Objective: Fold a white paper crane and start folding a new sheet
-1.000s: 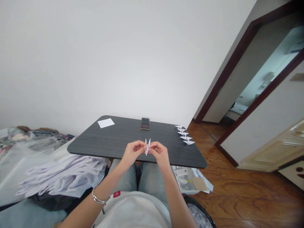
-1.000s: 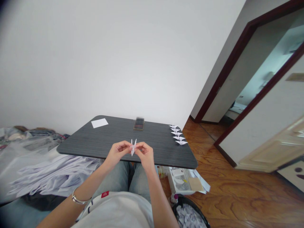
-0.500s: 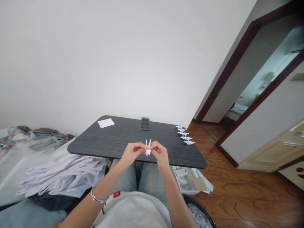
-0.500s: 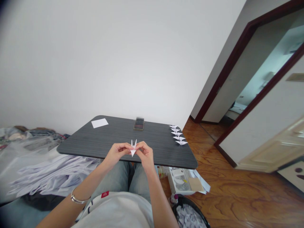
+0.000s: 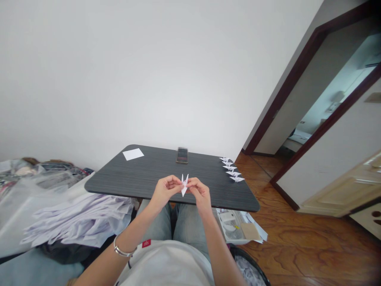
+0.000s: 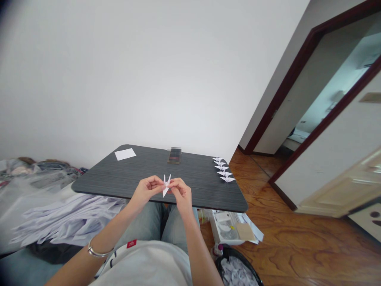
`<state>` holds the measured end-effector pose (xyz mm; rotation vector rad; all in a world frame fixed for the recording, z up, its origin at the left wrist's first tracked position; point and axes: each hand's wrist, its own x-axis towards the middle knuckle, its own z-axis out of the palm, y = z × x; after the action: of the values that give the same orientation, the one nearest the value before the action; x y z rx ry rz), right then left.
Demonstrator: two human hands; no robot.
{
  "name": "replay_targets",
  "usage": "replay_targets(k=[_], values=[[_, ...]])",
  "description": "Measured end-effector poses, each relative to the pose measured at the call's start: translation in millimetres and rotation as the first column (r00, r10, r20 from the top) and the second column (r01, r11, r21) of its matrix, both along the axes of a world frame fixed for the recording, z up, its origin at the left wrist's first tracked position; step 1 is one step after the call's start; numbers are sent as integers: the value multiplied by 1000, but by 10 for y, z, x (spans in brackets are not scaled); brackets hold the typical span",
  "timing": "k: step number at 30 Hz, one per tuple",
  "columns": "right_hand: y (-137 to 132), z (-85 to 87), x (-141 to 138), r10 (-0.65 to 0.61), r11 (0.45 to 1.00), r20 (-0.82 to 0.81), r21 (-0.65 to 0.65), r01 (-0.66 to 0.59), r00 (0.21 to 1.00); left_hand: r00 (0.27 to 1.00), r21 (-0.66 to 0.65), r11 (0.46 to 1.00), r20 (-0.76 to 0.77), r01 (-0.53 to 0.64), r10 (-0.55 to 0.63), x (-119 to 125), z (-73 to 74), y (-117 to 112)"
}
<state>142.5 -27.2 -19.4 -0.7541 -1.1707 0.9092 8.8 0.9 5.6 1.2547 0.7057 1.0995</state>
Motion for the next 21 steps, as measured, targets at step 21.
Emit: replay_targets(k=[21], values=[[60, -70, -13, -77, 983, -27, -172, 71, 997, 999, 60, 997, -1, -51, 52, 5, -57, 50]])
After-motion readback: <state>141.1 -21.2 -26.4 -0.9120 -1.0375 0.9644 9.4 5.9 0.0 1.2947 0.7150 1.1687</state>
